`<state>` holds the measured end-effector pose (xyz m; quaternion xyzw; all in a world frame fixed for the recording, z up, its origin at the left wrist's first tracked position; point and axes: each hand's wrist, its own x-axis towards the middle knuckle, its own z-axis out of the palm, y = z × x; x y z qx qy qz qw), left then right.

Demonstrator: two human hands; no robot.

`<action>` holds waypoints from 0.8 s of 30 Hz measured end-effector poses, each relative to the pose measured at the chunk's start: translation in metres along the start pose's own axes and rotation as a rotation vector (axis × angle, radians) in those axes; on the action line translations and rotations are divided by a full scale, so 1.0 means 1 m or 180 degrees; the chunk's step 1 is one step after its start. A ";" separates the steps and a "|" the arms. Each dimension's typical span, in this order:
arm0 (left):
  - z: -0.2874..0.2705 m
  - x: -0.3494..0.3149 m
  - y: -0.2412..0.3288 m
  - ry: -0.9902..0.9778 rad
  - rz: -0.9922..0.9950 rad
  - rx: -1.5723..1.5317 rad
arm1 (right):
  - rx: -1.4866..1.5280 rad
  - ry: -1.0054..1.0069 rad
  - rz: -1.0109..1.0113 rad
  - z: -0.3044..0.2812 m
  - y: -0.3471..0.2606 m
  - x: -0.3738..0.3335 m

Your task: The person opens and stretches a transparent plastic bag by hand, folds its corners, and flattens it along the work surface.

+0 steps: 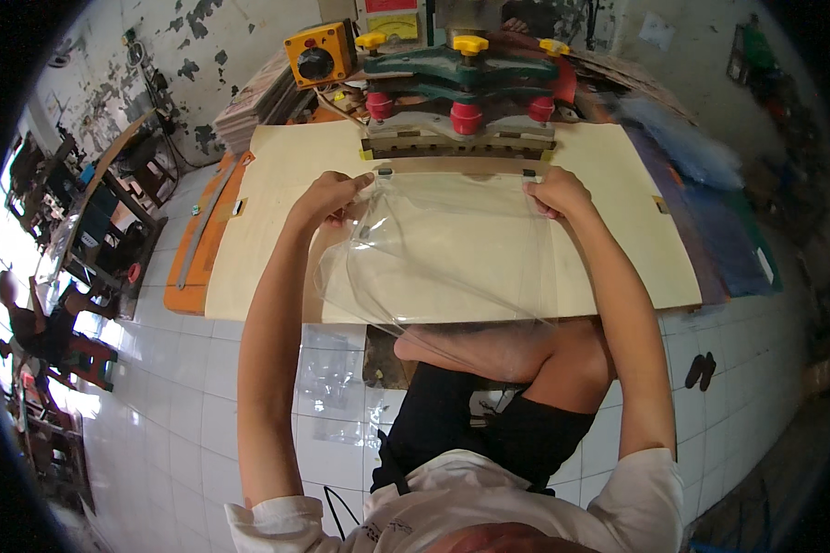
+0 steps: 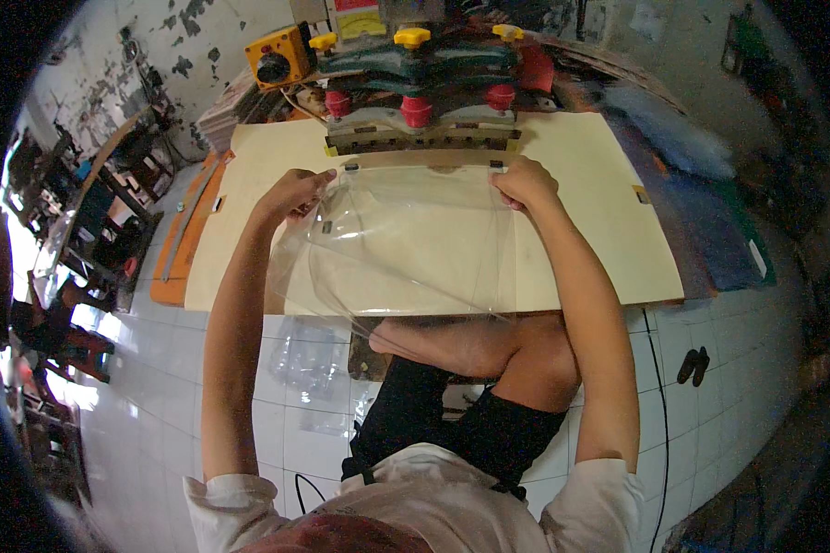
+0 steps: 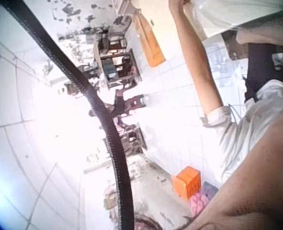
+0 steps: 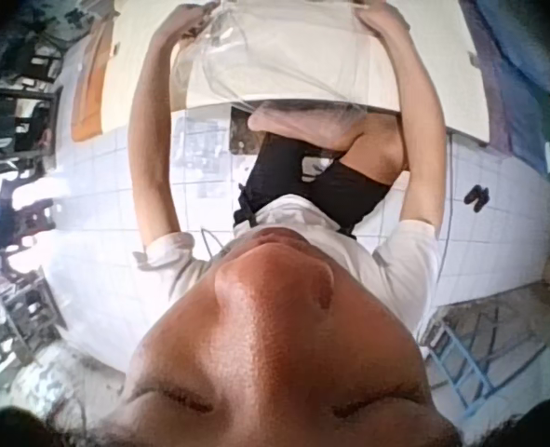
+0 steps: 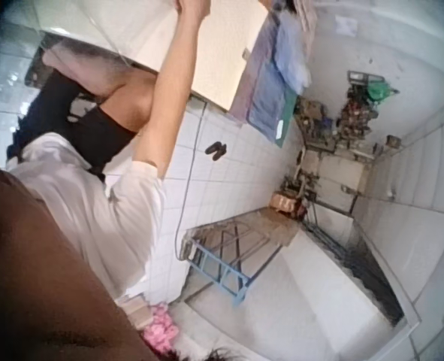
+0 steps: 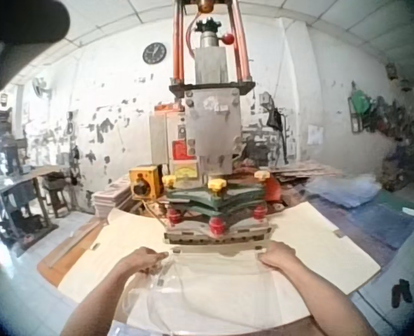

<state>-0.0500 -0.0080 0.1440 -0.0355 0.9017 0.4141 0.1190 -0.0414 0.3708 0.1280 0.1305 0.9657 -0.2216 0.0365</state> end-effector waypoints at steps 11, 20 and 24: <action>0.007 0.002 0.003 0.0496 0.0392 -0.0256 | 0.0157 0.0086 -0.0164 0.006 0.015 0.015; 0.003 -0.018 0.008 -0.0083 0.0218 -0.0500 | 0.0276 0.0100 -0.0155 0.001 0.010 0.009; 0.001 -0.037 0.019 -0.0084 0.0083 -0.0354 | 0.0228 -0.0006 -0.0148 -0.001 0.013 0.012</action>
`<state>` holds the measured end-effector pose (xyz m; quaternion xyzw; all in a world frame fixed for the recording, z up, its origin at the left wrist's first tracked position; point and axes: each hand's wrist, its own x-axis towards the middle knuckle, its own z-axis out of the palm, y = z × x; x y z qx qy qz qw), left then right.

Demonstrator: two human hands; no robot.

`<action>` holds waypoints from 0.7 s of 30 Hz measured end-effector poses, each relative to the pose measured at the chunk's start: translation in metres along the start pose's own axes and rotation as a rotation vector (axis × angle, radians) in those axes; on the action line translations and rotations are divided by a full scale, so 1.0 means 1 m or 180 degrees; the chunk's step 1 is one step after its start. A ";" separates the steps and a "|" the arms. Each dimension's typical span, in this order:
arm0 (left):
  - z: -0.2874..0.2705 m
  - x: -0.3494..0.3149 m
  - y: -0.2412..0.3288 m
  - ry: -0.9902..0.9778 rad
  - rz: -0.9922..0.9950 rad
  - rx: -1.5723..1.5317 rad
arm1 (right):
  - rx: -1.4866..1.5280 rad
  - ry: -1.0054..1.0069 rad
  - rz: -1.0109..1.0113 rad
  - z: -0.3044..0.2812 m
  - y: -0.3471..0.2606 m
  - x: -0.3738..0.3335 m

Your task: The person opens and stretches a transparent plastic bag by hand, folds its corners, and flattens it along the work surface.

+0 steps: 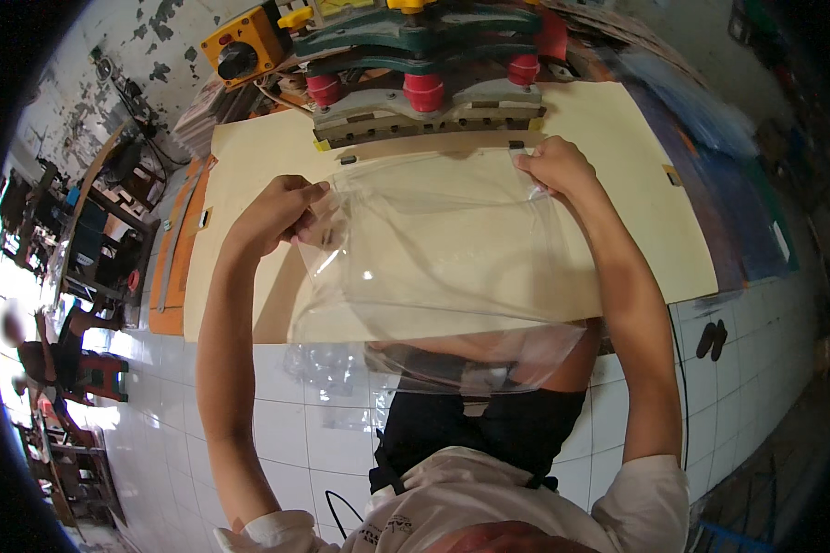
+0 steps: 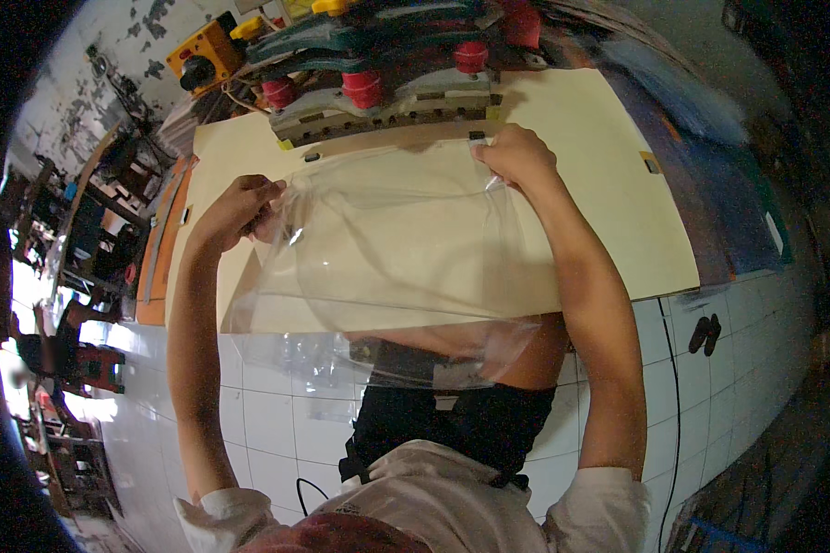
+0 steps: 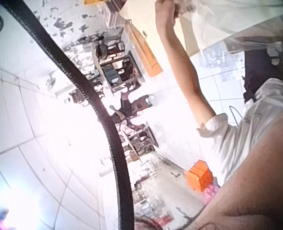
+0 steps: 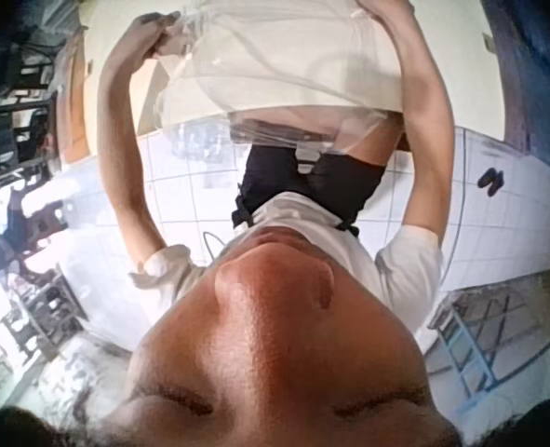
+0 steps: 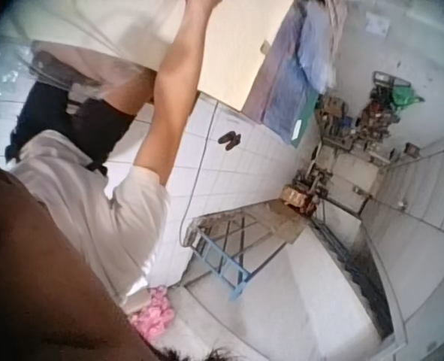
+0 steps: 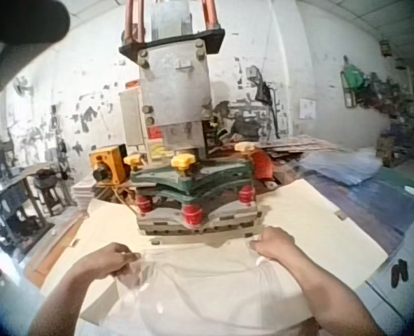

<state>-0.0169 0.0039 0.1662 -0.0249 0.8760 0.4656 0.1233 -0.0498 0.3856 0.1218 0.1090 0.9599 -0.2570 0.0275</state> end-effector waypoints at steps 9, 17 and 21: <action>0.015 -0.049 0.005 -0.0620 -0.0383 -0.0275 | 0.0061 -0.0362 -0.0246 -0.004 0.032 0.007; -0.005 -0.074 -0.020 -0.1746 0.0824 0.1041 | 0.2065 -0.0684 -0.0548 -0.016 0.045 -0.092; -0.013 -0.088 -0.004 -0.1208 0.0124 0.0960 | 0.2905 -0.0783 -0.0863 -0.016 0.040 -0.121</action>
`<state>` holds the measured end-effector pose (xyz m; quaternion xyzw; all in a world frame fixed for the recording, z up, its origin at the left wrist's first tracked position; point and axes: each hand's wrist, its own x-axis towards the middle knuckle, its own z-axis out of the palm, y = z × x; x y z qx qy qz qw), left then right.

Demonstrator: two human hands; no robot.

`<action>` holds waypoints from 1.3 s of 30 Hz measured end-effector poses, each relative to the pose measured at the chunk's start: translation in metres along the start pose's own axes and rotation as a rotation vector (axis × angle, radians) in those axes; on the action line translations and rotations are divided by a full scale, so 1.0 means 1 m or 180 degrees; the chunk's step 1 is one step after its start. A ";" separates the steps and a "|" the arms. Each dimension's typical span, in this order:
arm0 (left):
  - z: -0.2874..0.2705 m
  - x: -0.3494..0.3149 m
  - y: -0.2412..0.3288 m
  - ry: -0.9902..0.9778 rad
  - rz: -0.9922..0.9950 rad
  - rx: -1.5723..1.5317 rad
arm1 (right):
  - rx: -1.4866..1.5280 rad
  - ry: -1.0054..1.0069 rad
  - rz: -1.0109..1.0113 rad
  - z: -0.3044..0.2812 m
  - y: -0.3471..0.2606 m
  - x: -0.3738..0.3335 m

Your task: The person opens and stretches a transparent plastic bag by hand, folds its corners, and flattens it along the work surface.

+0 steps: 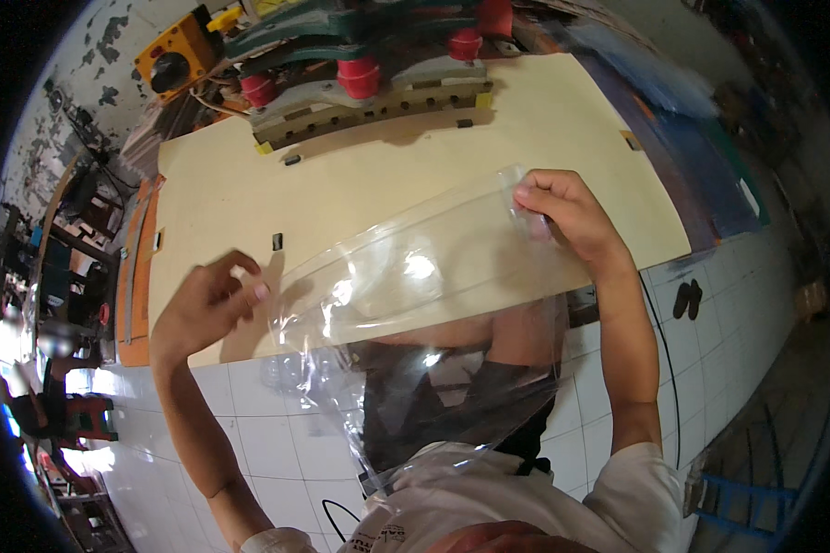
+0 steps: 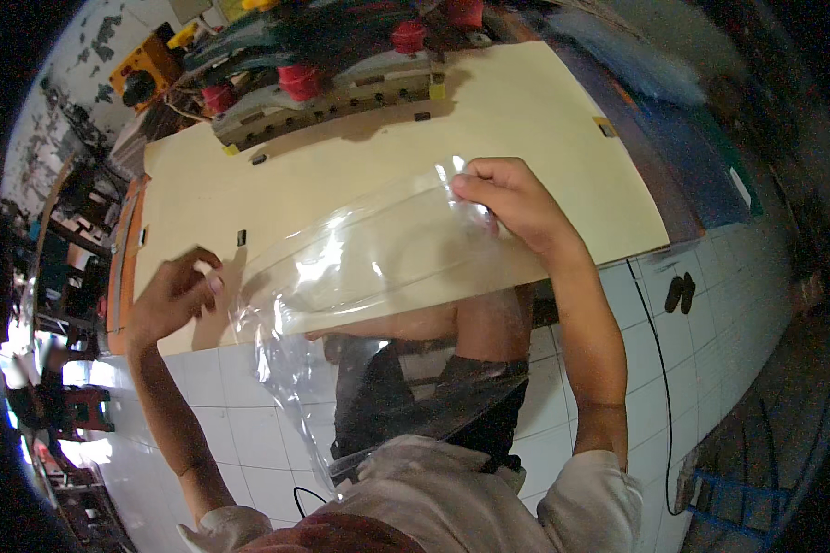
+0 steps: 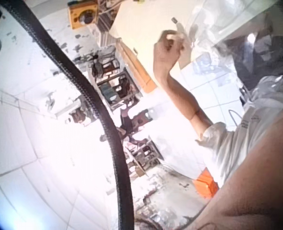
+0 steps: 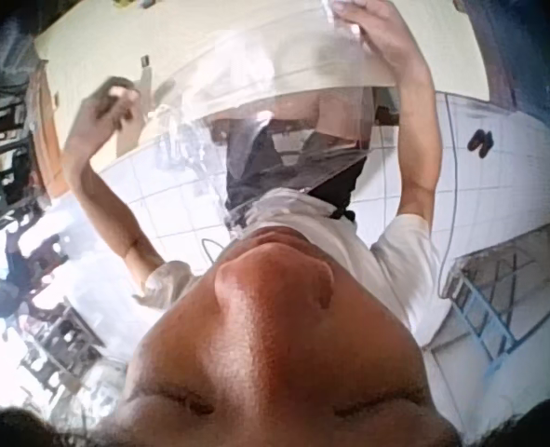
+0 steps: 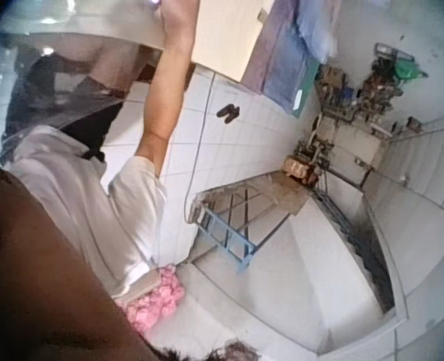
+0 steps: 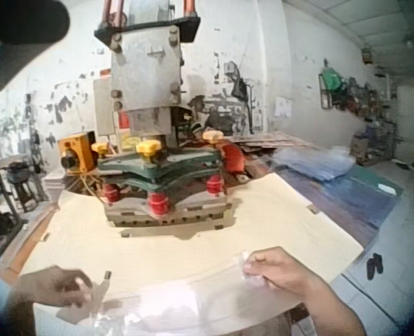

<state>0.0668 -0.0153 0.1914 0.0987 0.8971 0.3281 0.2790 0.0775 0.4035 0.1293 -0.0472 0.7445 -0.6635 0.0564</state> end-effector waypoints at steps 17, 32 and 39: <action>0.034 0.101 0.071 -0.0671 0.1743 -0.1301 | -0.0105 -0.1914 -0.0313 0.074 -0.017 0.062; 0.042 0.116 0.048 -0.0898 0.1255 -0.2251 | 0.0283 -0.1819 -0.0504 0.075 0.006 0.068; 0.051 0.112 0.050 -0.0843 0.1175 -0.2265 | 0.0757 -0.1565 -0.0083 0.086 0.000 0.062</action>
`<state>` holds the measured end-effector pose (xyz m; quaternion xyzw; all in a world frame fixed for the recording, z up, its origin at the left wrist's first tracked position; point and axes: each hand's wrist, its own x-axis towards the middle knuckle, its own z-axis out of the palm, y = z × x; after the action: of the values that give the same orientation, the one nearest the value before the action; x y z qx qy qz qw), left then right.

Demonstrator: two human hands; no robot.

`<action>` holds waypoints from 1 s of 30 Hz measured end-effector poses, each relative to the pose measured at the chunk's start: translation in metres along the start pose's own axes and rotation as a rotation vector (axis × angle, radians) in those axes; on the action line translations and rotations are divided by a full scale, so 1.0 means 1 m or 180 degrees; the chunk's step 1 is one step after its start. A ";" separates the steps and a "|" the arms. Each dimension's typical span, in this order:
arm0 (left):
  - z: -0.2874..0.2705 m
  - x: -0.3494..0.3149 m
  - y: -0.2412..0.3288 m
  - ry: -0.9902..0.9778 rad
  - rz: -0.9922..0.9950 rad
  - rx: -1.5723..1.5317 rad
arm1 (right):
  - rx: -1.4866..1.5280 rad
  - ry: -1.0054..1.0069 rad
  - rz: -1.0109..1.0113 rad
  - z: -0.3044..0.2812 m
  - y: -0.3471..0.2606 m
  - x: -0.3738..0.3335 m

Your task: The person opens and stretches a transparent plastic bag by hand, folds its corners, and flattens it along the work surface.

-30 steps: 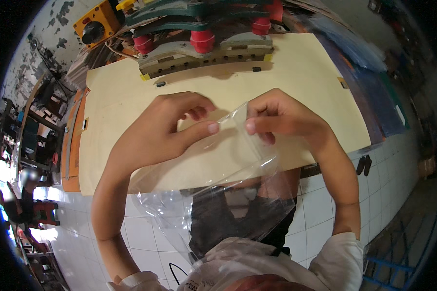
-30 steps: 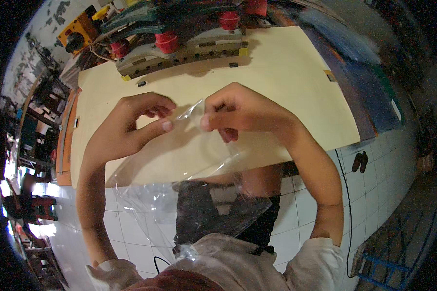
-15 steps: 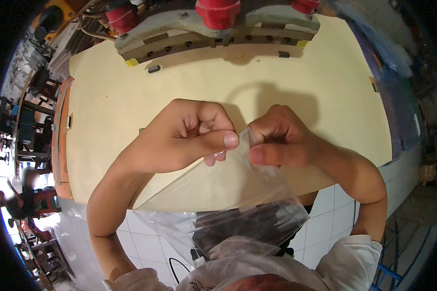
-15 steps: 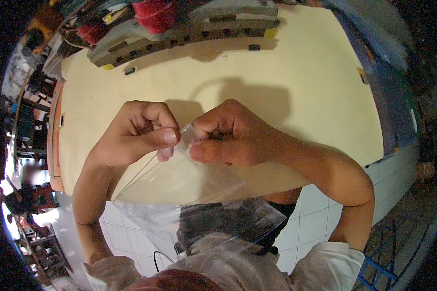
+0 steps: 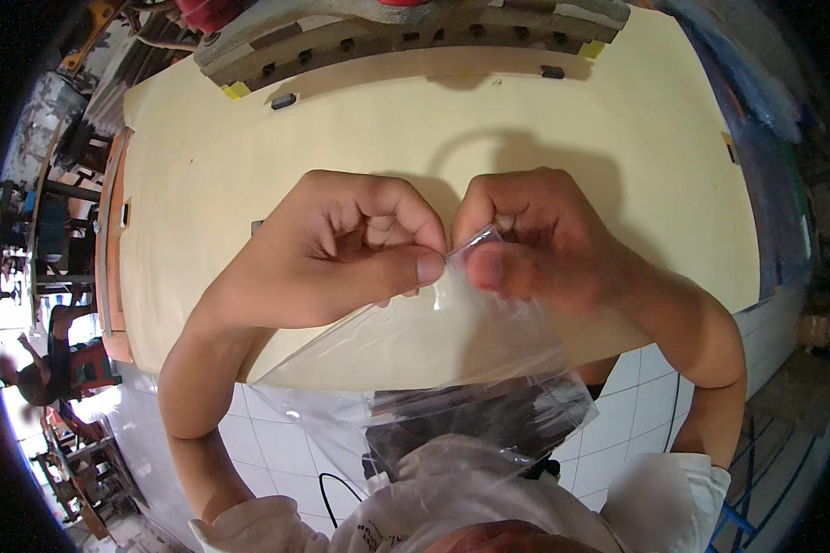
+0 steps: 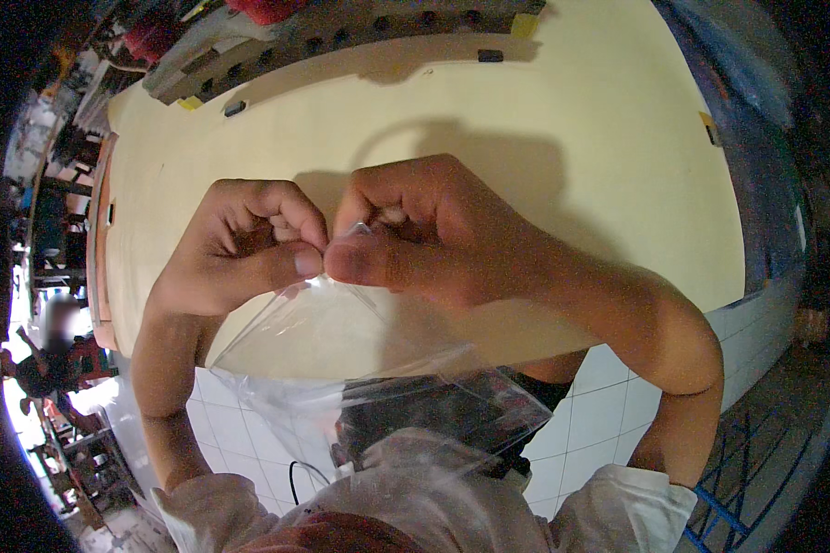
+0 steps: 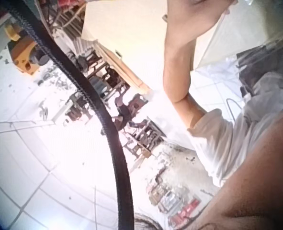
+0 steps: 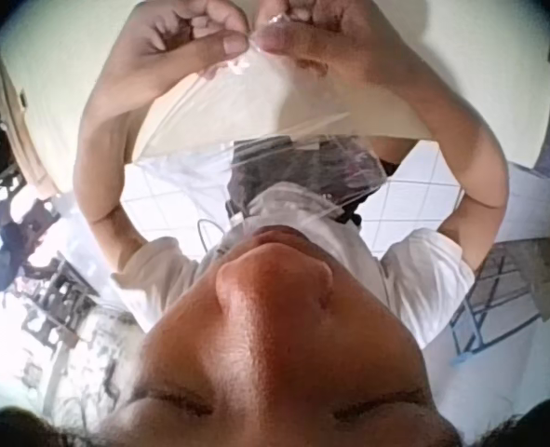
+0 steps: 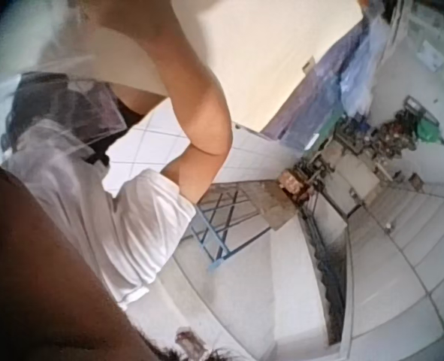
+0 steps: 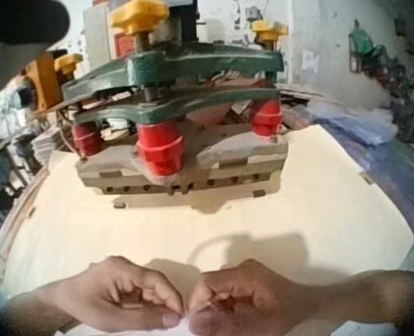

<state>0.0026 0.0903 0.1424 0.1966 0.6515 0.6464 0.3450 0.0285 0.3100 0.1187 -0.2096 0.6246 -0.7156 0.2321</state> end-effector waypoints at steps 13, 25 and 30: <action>-0.005 -0.009 0.010 -0.0363 -0.0322 0.0360 | -0.0356 0.0627 -0.0368 -0.010 -0.007 -0.005; -0.021 -0.016 0.010 -0.0832 -0.0192 0.0865 | -0.0151 0.0524 -0.0365 -0.021 -0.012 -0.009; -0.015 -0.017 0.011 -0.0953 -0.0068 0.0929 | -0.1274 0.0027 -0.0472 -0.034 -0.029 -0.008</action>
<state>0.0010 0.0687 0.1549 0.3315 0.6818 0.5050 0.4127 0.0126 0.3446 0.1433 -0.2939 0.7381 -0.5933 0.1300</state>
